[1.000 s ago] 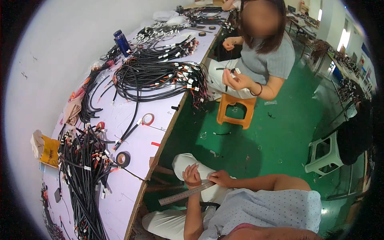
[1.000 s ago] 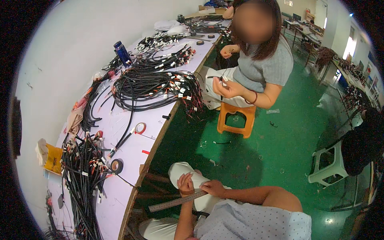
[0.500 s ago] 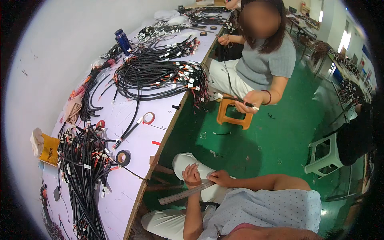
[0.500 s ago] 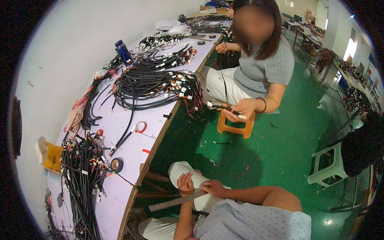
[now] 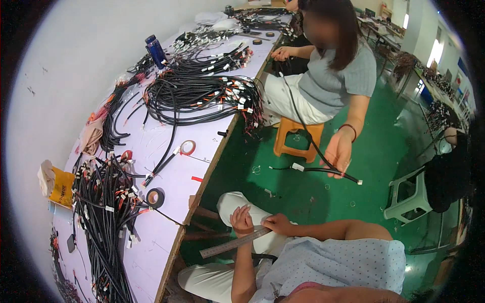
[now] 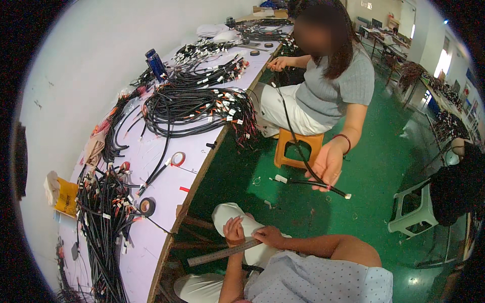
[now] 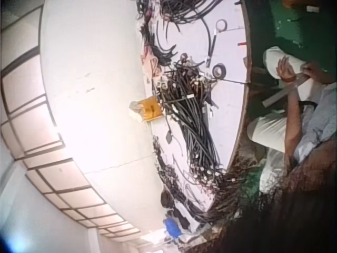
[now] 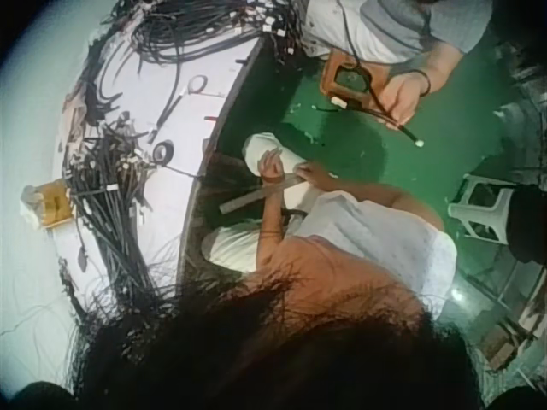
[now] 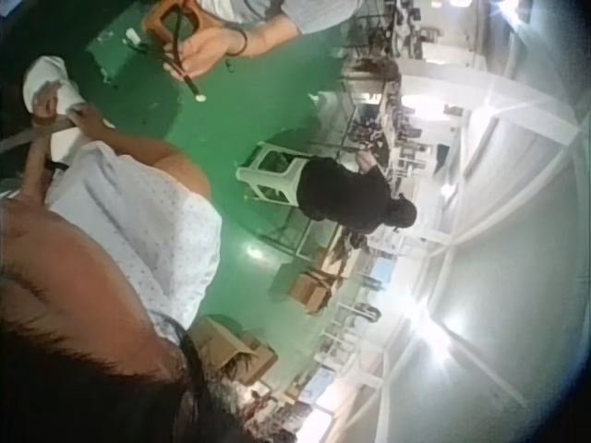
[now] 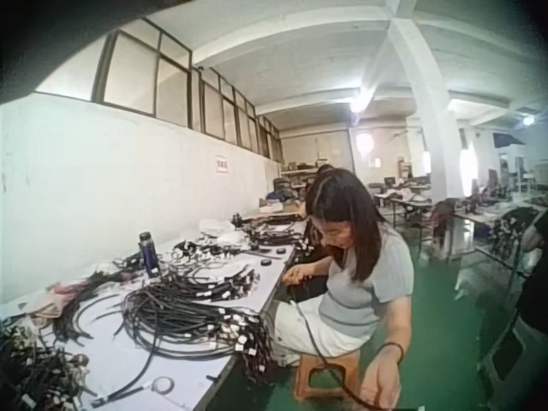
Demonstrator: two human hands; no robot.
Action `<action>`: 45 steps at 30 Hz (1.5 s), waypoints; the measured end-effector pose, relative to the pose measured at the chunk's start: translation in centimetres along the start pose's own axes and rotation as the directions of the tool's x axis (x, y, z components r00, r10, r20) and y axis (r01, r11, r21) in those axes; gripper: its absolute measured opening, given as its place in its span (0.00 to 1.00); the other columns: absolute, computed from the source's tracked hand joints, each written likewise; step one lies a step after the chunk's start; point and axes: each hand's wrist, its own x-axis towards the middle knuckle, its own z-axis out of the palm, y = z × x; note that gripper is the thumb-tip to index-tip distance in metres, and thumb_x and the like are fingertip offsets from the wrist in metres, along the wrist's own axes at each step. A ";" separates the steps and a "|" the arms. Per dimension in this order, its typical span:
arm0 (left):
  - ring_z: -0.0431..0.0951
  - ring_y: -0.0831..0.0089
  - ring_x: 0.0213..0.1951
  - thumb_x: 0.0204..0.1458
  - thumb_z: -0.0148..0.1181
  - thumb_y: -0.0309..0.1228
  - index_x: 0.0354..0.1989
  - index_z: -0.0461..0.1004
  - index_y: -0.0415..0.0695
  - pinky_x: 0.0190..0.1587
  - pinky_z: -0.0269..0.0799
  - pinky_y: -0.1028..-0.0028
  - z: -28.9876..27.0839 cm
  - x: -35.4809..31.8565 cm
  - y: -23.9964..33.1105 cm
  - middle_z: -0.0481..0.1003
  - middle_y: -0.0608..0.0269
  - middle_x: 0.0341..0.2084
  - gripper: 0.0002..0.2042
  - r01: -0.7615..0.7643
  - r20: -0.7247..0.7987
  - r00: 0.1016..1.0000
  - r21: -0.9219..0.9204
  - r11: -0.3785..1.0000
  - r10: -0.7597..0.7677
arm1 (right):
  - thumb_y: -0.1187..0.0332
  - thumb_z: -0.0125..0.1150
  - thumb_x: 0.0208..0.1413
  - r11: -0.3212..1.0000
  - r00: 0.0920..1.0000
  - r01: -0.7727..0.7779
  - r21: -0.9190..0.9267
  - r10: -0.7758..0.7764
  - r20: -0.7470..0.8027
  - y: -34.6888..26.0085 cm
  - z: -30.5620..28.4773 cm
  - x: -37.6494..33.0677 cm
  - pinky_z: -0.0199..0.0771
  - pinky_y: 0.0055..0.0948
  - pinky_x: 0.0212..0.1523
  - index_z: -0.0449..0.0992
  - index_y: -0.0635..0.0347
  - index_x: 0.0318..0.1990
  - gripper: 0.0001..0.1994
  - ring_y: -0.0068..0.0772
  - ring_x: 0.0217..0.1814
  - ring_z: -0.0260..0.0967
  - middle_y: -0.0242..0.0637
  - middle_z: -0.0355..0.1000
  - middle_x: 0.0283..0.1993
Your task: The person wraps tape around wire harnesses by hand, measures the cables against a metal ruler with an assistant, and wraps additional tape around the wires.
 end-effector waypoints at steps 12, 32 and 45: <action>0.68 0.56 0.53 0.54 0.49 0.30 0.43 0.77 0.47 0.58 0.56 0.56 -0.4 0.1 0.5 0.76 0.64 0.45 0.12 -0.003 -0.009 1.000 0.012 1.000 0.003 | 0.51 0.54 0.56 0.999 0.999 -0.037 -0.007 0.037 0.040 -0.3 -0.2 0.0 0.63 0.32 0.25 0.75 0.59 0.26 0.19 0.30 0.20 0.65 0.40 0.67 0.18; 0.67 0.60 0.56 0.50 0.52 0.30 0.42 0.77 0.50 0.60 0.51 0.50 0.0 -0.2 0.1 0.75 0.69 0.47 0.12 0.048 -0.004 0.999 -0.021 0.999 -0.048 | 0.53 0.56 0.55 1.000 1.000 -0.008 -0.028 0.008 0.001 -0.6 -0.2 0.0 0.59 0.32 0.21 0.75 0.60 0.24 0.18 0.28 0.17 0.58 0.39 0.63 0.15; 0.68 0.60 0.55 0.50 0.52 0.29 0.42 0.77 0.51 0.60 0.52 0.49 0.2 -0.2 -0.2 0.75 0.69 0.46 0.12 0.016 -0.028 0.999 -0.017 1.000 -0.017 | 0.53 0.55 0.56 0.999 1.000 -0.028 0.039 0.028 -0.011 -1.1 -0.2 -0.1 0.53 0.31 0.19 0.68 0.62 0.18 0.23 0.23 0.17 0.51 0.34 0.55 0.12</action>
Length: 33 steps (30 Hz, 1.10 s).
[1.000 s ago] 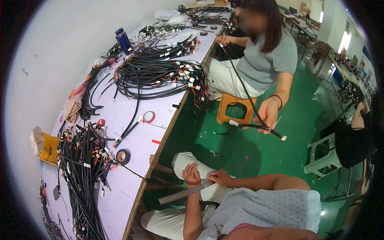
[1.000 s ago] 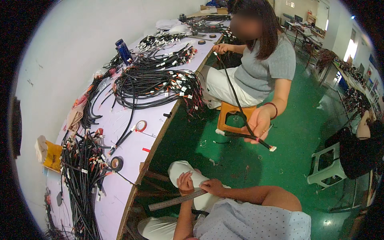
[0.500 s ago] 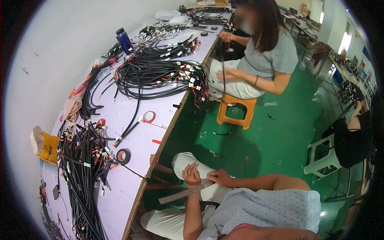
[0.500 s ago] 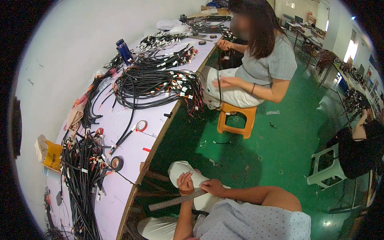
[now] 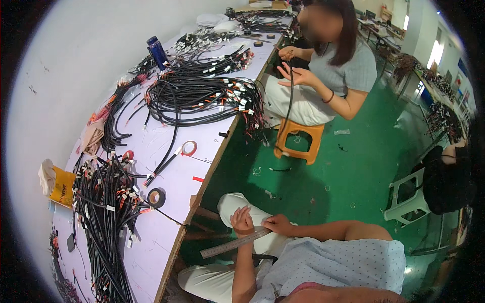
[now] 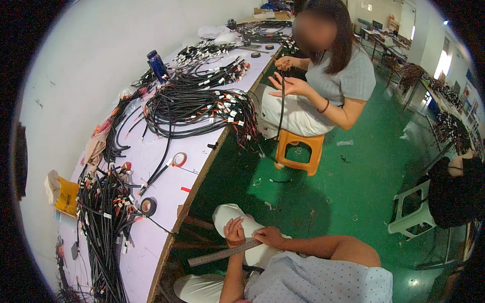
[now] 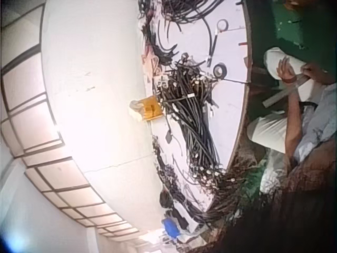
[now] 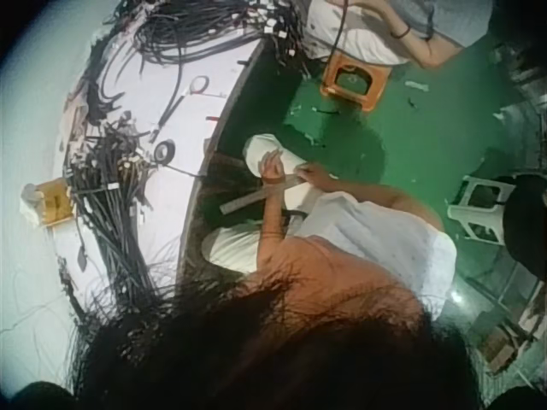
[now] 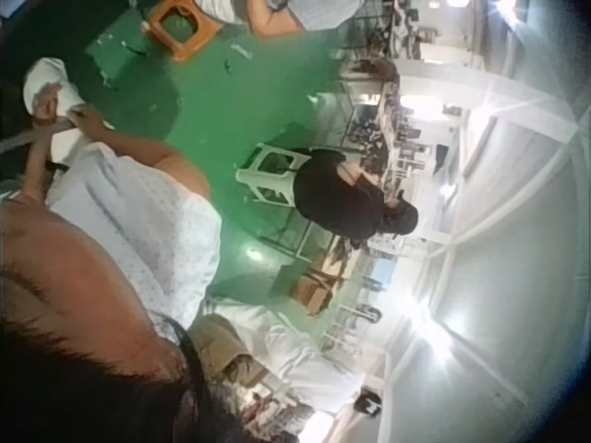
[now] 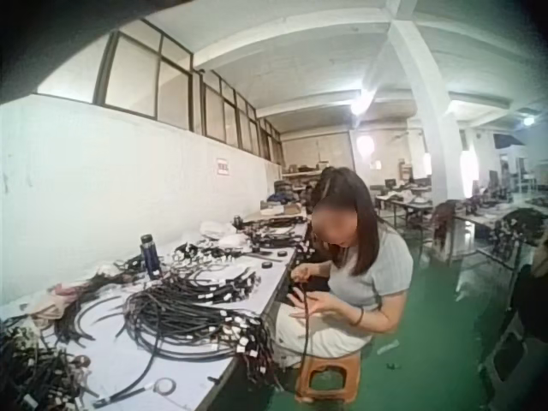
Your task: The person wraps tape around wire harnesses by hand, measures the cables against a metal ruler with an assistant, and wraps additional tape around the wires.
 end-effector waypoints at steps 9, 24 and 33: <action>0.67 0.59 0.55 0.48 0.52 0.29 0.42 0.76 0.50 0.59 0.53 0.48 -0.2 0.1 0.1 0.75 0.69 0.47 0.13 -0.007 0.015 1.000 -0.024 1.000 0.008 | 0.50 0.55 0.54 0.993 1.000 0.003 -0.121 -0.002 0.006 1.7 0.3 0.3 0.68 0.36 0.25 0.78 0.55 0.25 0.19 0.40 0.23 0.70 0.38 0.71 0.20; 0.67 0.59 0.56 0.49 0.52 0.28 0.42 0.77 0.51 0.60 0.51 0.48 -0.2 0.0 0.6 0.75 0.69 0.47 0.12 0.026 0.015 1.000 -0.005 1.000 -0.026 | 0.52 0.54 0.56 0.999 1.000 -0.013 -0.049 0.013 0.003 0.1 -0.2 -0.1 0.58 0.32 0.21 0.73 0.60 0.22 0.20 0.28 0.17 0.58 0.38 0.62 0.15; 0.66 0.56 0.55 0.55 0.49 0.32 0.43 0.77 0.49 0.60 0.52 0.54 -0.3 -0.1 0.4 0.75 0.66 0.46 0.12 0.032 0.043 0.999 0.033 0.999 -0.033 | 0.53 0.55 0.55 0.995 0.998 0.057 -0.086 -0.057 0.004 1.3 0.2 0.1 0.64 0.32 0.24 0.75 0.60 0.25 0.18 0.33 0.19 0.64 0.42 0.67 0.19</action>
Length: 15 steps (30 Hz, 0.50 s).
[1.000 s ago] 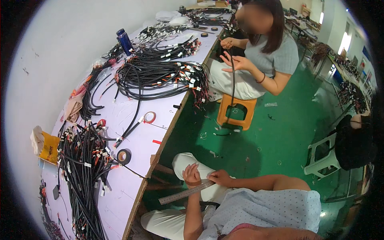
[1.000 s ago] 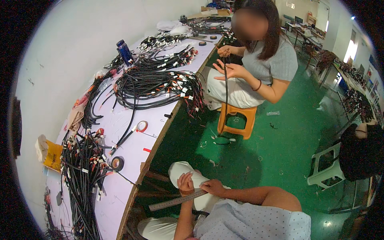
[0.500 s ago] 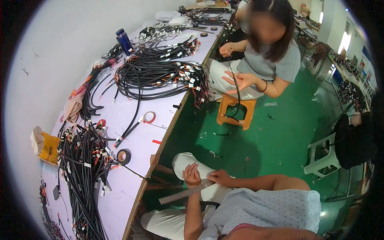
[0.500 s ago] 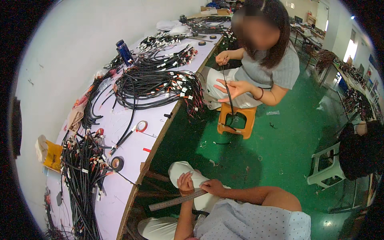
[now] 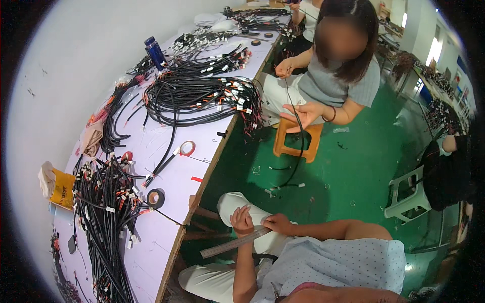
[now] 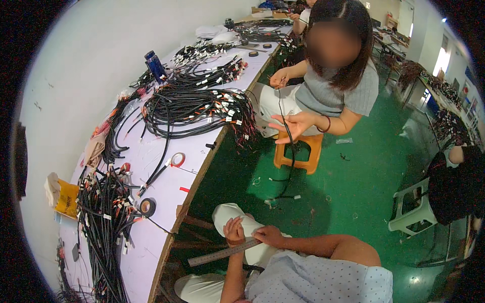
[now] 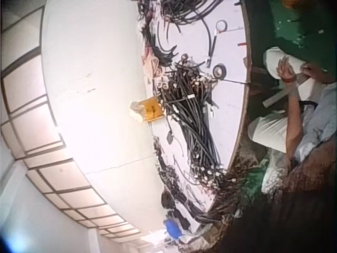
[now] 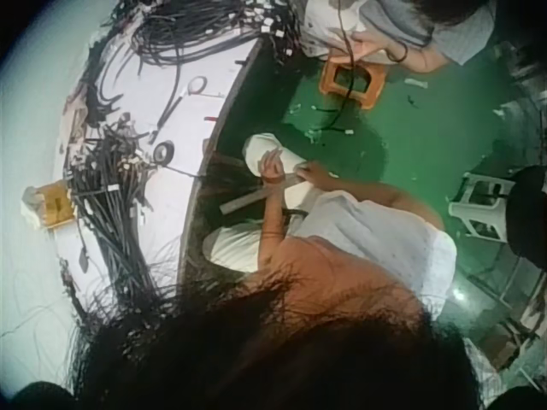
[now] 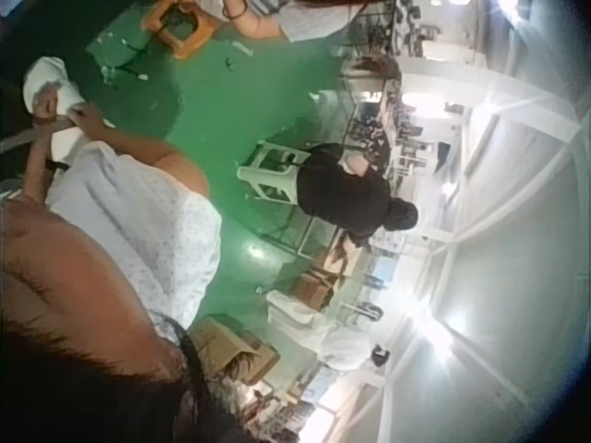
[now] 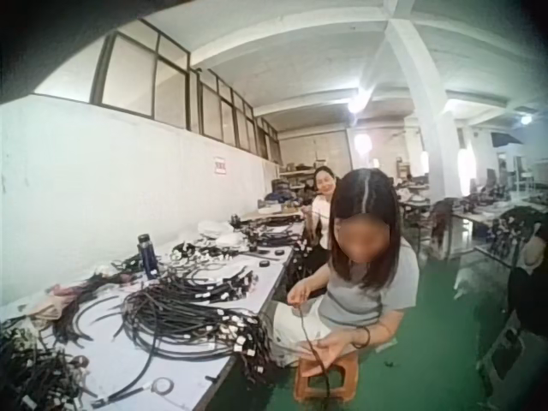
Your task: The person wraps tape around wire harnesses by hand, measures the cables against a metal ruler with an assistant, and wraps additional tape around the wires.
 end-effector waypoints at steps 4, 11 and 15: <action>0.66 0.57 0.55 0.55 0.49 0.32 0.44 0.77 0.49 0.61 0.51 0.54 -0.1 0.1 0.3 0.75 0.66 0.47 0.12 -0.004 -0.005 1.000 -0.007 1.000 0.003 | 0.54 0.55 0.55 1.000 1.000 -0.006 0.025 0.007 -0.029 -0.4 0.0 -0.2 0.63 0.32 0.23 0.74 0.60 0.25 0.18 0.31 0.19 0.62 0.41 0.65 0.18; 0.66 0.56 0.56 0.57 0.48 0.32 0.43 0.77 0.46 0.61 0.52 0.55 -0.2 -0.2 0.4 0.75 0.66 0.47 0.11 -0.042 -0.017 0.999 0.050 0.998 0.043 | 0.53 0.54 0.57 0.959 0.973 -0.218 0.181 0.199 0.116 -1.3 -0.8 0.1 0.59 0.26 0.21 0.73 0.61 0.21 0.21 0.20 0.19 0.59 0.29 0.63 0.15; 0.65 0.60 0.58 0.54 0.48 0.29 0.45 0.75 0.46 0.62 0.49 0.53 -0.6 -0.1 1.1 0.73 0.64 0.49 0.12 0.008 0.033 0.999 -0.037 0.999 -0.007 | 0.54 0.54 0.58 0.898 0.981 -0.192 0.395 0.168 0.096 -5.5 -2.6 0.8 0.58 0.21 0.23 0.73 0.62 0.23 0.20 0.16 0.22 0.57 0.25 0.63 0.18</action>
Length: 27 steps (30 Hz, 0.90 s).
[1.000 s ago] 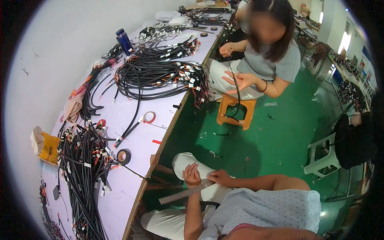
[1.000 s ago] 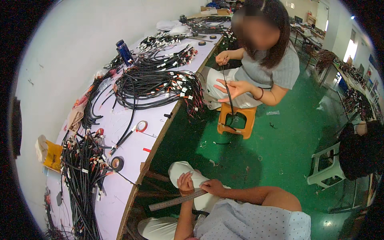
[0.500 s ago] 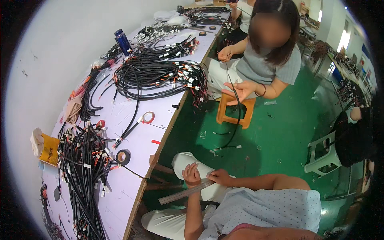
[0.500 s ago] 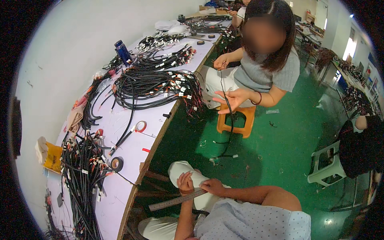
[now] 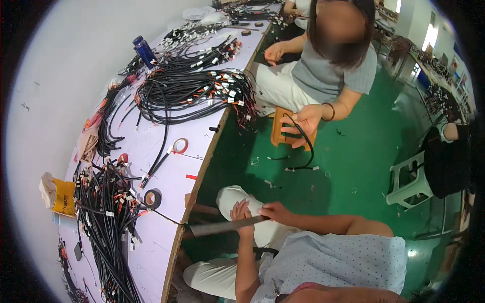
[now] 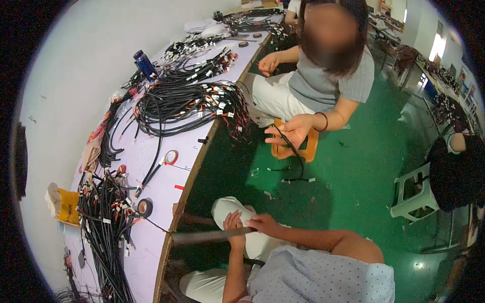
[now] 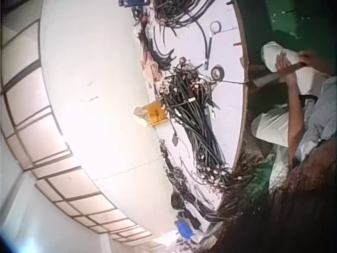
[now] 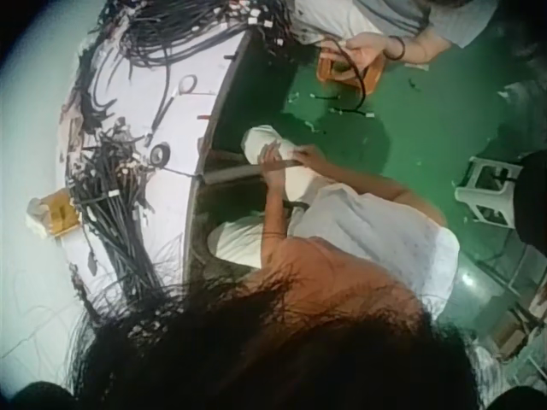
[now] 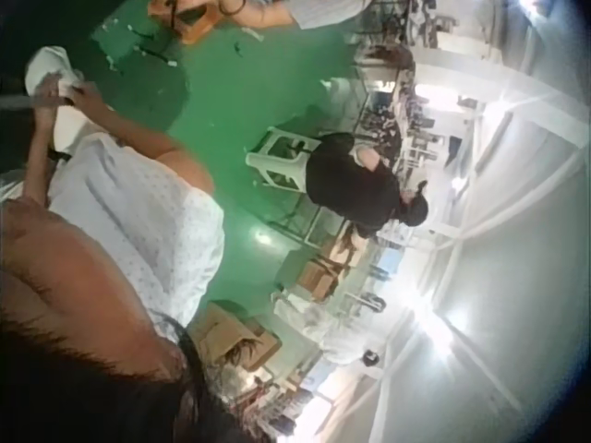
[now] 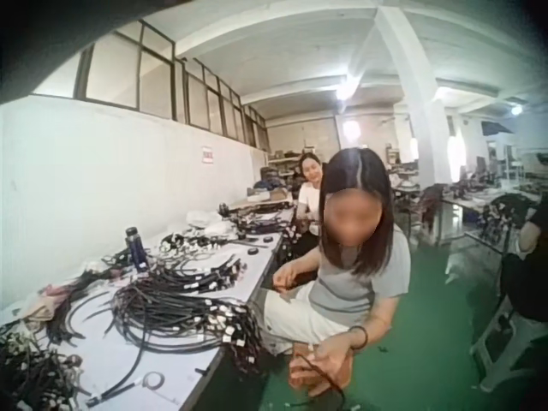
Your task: The person wraps tape around wire harnesses by hand, measures the cables against a metal ruler with an assistant, and wraps additional tape around the wires.
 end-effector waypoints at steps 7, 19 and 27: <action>0.63 0.57 0.59 0.55 0.48 0.31 0.47 0.74 0.43 0.64 0.48 0.54 -0.5 0.0 0.9 0.72 0.59 0.50 0.13 0.075 0.062 0.995 0.009 0.997 -0.075 | 0.65 0.52 0.62 0.915 0.924 0.380 0.134 -0.381 -0.021 -8.6 1.2 3.2 0.66 0.20 0.37 0.72 0.63 0.42 0.10 0.17 0.34 0.63 0.30 0.68 0.32; 0.69 0.56 0.49 0.54 0.52 0.28 0.44 0.72 0.33 0.54 0.60 0.62 -0.3 -2.4 -0.5 0.72 0.49 0.42 0.12 0.166 0.033 0.986 -0.322 0.932 -0.164 | 0.75 0.45 0.59 0.844 0.862 0.432 0.319 -0.490 0.130 -16.7 7.5 5.5 0.68 0.20 0.22 0.60 0.59 0.58 0.18 0.19 0.26 0.63 0.32 0.64 0.31; 0.69 0.52 0.48 0.54 0.51 0.24 0.40 0.73 0.33 0.55 0.59 0.61 0.1 -2.7 0.2 0.73 0.46 0.41 0.10 0.193 0.020 0.980 -0.340 0.920 -0.199 | 0.72 0.52 0.54 0.833 0.838 0.536 0.138 -0.545 0.031 -17.2 10.6 9.3 0.70 0.35 0.30 0.62 0.59 0.53 0.18 0.32 0.27 0.69 0.43 0.70 0.30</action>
